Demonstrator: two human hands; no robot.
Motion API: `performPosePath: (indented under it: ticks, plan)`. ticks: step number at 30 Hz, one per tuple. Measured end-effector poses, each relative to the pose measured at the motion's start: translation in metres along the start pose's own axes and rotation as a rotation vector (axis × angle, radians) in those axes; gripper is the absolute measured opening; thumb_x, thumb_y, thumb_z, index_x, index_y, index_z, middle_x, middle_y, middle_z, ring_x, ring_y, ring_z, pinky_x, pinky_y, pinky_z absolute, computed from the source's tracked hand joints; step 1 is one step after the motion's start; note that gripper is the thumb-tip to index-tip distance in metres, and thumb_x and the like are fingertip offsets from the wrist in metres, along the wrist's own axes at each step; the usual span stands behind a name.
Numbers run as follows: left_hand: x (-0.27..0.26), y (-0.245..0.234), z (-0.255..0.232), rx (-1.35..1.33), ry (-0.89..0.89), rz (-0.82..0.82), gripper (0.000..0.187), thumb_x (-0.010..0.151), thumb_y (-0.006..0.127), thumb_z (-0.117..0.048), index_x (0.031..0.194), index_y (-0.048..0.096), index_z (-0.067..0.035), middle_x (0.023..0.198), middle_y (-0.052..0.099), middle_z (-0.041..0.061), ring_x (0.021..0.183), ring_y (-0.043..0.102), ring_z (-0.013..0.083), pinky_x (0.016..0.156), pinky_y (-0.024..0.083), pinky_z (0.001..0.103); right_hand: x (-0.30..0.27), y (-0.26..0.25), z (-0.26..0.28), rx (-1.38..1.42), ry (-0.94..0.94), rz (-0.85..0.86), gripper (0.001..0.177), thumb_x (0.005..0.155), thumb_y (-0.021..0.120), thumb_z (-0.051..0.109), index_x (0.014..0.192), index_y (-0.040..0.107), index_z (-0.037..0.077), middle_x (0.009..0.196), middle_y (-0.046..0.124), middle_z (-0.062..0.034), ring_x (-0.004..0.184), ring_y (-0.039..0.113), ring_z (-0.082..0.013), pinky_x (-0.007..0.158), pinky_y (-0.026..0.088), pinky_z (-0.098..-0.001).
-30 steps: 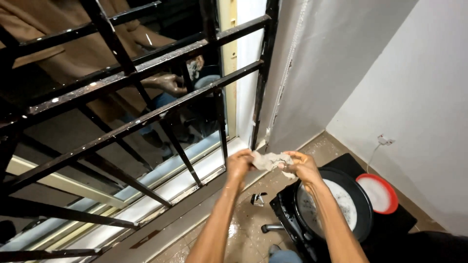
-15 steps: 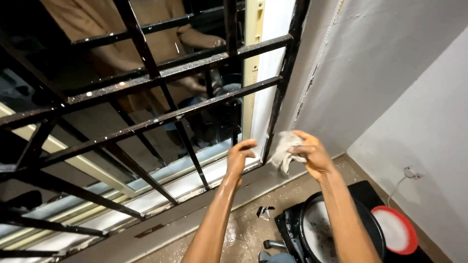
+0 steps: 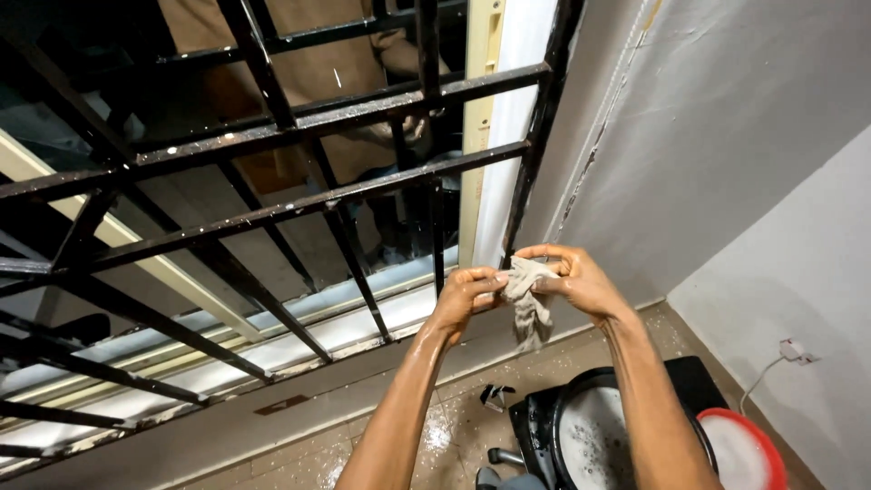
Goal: Cleaning the window glass, metal bars, and frame using a cloth and soapy water.
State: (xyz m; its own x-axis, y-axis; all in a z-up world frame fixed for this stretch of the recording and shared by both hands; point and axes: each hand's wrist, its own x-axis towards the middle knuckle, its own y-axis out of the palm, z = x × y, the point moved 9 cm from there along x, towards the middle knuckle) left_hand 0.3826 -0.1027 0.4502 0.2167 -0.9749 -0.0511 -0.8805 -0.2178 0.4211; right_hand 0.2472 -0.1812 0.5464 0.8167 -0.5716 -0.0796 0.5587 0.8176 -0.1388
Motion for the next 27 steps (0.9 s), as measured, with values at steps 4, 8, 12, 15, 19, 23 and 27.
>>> performPosePath:
  ticks: [4,8,12,15,19,23,27]
  plan:
    - [0.001,-0.002,-0.021,-0.071,0.118,-0.017,0.023,0.099,0.066,-0.018,0.104,0.071,0.003,0.093,0.074,0.01,0.081,0.071,0.0141,0.079,0.059,0.029,0.003,-0.021,-0.025,-0.055,0.012,-0.071,0.053,0.071,0.073,-0.006,0.124,0.073,0.0,0.085,0.078,-0.0074,0.074,0.065,-0.0119,0.069,0.051,-0.0274]
    - [0.004,0.003,-0.035,0.081,0.033,-0.115,0.033,0.105,0.053,-0.029,0.101,0.065,0.001,0.081,0.067,0.009,0.065,0.068,0.0173,0.06,0.055,0.031,0.002,-0.036,-0.025,0.155,-0.015,-0.137,0.042,0.079,0.071,-0.004,0.12,0.07,-0.002,0.089,0.075,-0.0117,0.074,0.068,-0.0152,0.069,0.055,-0.0299]
    - [0.01,0.008,-0.045,0.24,0.027,-0.177,0.037,0.106,0.048,-0.034,0.104,0.06,0.002,0.074,0.065,0.009,0.055,0.065,0.0191,0.046,0.046,0.031,-0.005,-0.038,-0.004,0.208,-0.035,-0.304,0.043,0.081,0.07,-0.002,0.122,0.062,0.003,0.093,0.075,-0.0129,0.076,0.07,-0.0136,0.067,0.055,-0.0287]
    - [0.016,0.018,-0.052,0.233,0.103,-0.179,0.035,0.098,0.066,-0.022,0.119,0.056,0.004,0.079,0.071,0.012,0.063,0.067,0.0168,0.055,0.05,0.027,-0.006,-0.042,-0.01,0.184,-0.052,-0.455,0.04,0.082,0.072,0.001,0.122,0.062,0.003,0.095,0.077,-0.0118,0.081,0.074,-0.0143,0.071,0.06,-0.0286]
    - [0.017,0.025,-0.059,0.13,0.123,-0.193,0.065,0.081,0.081,-0.004,0.133,0.043,0.001,0.085,0.073,0.016,0.072,0.07,0.0177,0.065,0.057,0.029,0.008,-0.039,-0.062,0.222,0.095,-0.475,0.035,0.093,0.07,0.017,0.125,0.065,0.004,0.097,0.075,-0.017,0.082,0.071,-0.0224,0.077,0.059,-0.0334]
    - [0.033,-0.011,-0.035,0.131,0.092,-0.342,0.089,0.067,0.081,0.006,0.144,0.035,-0.002,0.093,0.076,0.014,0.078,0.074,0.0192,0.07,0.061,0.033,0.013,-0.025,-0.119,0.334,0.196,-0.305,0.047,0.088,0.076,0.015,0.133,0.064,0.008,0.127,0.07,-0.0075,0.113,0.061,-0.0164,0.091,0.046,-0.0375]
    - [0.022,-0.038,-0.031,0.356,0.07,-0.553,0.083,0.068,0.082,0.003,0.142,0.045,0.003,0.093,0.076,0.014,0.078,0.073,0.0216,0.069,0.06,0.036,0.012,-0.023,-0.123,0.666,-0.001,-0.195,0.075,0.078,0.08,0.006,0.144,0.049,0.022,0.116,0.073,-0.0185,0.102,0.069,-0.0263,0.089,0.057,-0.039]
